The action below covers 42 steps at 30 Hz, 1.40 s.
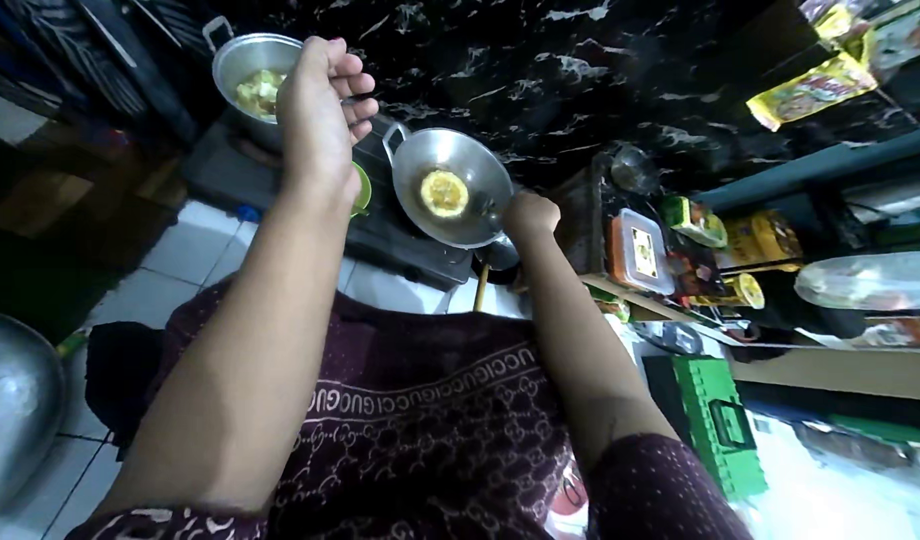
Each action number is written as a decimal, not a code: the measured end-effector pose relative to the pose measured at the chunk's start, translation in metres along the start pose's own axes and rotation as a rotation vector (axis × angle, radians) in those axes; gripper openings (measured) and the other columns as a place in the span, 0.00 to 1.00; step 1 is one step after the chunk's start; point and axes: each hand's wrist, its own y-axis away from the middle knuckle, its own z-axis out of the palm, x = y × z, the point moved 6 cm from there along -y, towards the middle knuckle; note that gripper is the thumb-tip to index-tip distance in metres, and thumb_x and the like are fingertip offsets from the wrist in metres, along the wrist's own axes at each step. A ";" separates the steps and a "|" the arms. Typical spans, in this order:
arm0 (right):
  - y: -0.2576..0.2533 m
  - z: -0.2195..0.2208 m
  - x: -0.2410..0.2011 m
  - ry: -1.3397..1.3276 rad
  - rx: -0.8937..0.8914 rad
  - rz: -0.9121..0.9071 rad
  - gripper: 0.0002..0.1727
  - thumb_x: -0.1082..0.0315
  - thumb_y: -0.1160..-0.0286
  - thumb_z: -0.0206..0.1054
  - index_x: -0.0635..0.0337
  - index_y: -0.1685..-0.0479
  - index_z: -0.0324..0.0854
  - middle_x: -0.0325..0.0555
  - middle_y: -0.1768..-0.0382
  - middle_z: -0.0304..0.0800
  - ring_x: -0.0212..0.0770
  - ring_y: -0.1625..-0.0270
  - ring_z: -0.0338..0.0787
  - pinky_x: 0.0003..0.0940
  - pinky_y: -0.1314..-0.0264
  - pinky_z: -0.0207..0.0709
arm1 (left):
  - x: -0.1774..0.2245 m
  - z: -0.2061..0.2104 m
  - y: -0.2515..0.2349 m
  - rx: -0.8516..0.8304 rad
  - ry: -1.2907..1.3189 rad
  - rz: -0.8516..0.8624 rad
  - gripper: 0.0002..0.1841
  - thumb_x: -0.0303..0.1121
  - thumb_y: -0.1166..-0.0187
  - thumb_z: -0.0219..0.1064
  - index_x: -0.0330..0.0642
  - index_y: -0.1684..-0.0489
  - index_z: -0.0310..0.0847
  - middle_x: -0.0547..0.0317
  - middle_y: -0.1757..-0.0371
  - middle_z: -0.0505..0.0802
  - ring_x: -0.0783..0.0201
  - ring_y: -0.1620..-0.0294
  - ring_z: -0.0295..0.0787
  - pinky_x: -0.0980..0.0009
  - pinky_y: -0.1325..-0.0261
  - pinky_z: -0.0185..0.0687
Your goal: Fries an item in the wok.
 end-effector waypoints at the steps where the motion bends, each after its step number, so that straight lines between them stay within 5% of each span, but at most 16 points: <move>1: 0.003 -0.002 -0.004 0.019 -0.013 -0.008 0.19 0.61 0.15 0.63 0.68 0.39 0.85 0.69 0.36 0.88 0.70 0.32 0.87 0.72 0.40 0.78 | 0.001 0.000 0.000 0.008 0.007 0.002 0.15 0.43 0.07 0.47 0.51 0.57 0.79 0.66 0.61 0.89 0.67 0.59 0.88 0.66 0.52 0.81; 5: 0.016 -0.008 -0.025 0.101 -0.091 -0.063 0.21 0.59 0.17 0.65 0.71 0.40 0.84 0.70 0.35 0.86 0.70 0.31 0.86 0.73 0.39 0.77 | 0.002 0.000 0.002 0.016 0.030 0.012 0.14 0.41 0.07 0.48 0.49 0.57 0.78 0.65 0.62 0.88 0.67 0.59 0.87 0.68 0.54 0.81; 12: -0.004 0.005 -0.037 0.008 -0.103 -0.143 0.35 0.41 0.20 0.68 0.66 0.31 0.80 0.66 0.32 0.86 0.67 0.28 0.85 0.72 0.35 0.75 | 0.002 0.001 0.003 -0.010 0.039 0.003 0.13 0.41 0.07 0.49 0.48 0.55 0.79 0.63 0.61 0.87 0.66 0.60 0.86 0.66 0.53 0.81; 23: -0.033 0.039 -0.039 -0.175 -0.196 -0.189 0.23 0.58 0.09 0.58 0.74 0.37 0.81 0.70 0.33 0.84 0.66 0.28 0.84 0.69 0.28 0.73 | 0.004 -0.001 0.003 -0.001 0.049 0.009 0.14 0.40 0.08 0.50 0.46 0.56 0.80 0.62 0.61 0.87 0.65 0.59 0.87 0.66 0.53 0.82; 26: -0.045 0.046 -0.022 -0.338 -0.221 -0.173 0.22 0.57 0.08 0.59 0.72 0.42 0.83 0.65 0.48 0.87 0.56 0.53 0.88 0.57 0.46 0.80 | 0.004 0.000 0.004 -0.011 0.056 0.011 0.14 0.40 0.08 0.50 0.46 0.55 0.80 0.61 0.60 0.87 0.65 0.58 0.87 0.66 0.52 0.82; 29: -0.046 0.046 -0.006 -0.451 -0.255 -0.109 0.21 0.55 0.08 0.59 0.68 0.42 0.81 0.53 0.62 0.84 0.39 0.74 0.76 0.38 0.69 0.75 | 0.004 0.002 0.004 -0.016 0.069 0.002 0.14 0.40 0.07 0.50 0.46 0.55 0.80 0.61 0.60 0.87 0.64 0.57 0.86 0.64 0.51 0.81; 36: -0.042 0.041 0.014 -0.600 -0.304 -0.014 0.17 0.58 0.08 0.54 0.63 0.47 0.82 0.42 0.72 0.82 0.30 0.84 0.70 0.27 0.80 0.69 | 0.002 0.006 0.005 -0.024 0.053 0.003 0.14 0.40 0.07 0.50 0.44 0.50 0.79 0.59 0.56 0.87 0.64 0.55 0.86 0.64 0.50 0.81; 42: -0.030 0.024 0.022 -0.615 -0.223 -0.072 0.19 0.57 0.07 0.54 0.63 0.40 0.82 0.45 0.67 0.85 0.31 0.82 0.70 0.29 0.78 0.69 | -0.001 0.009 0.006 -0.022 0.064 -0.007 0.14 0.41 0.07 0.49 0.44 0.52 0.80 0.60 0.58 0.87 0.64 0.56 0.86 0.65 0.50 0.82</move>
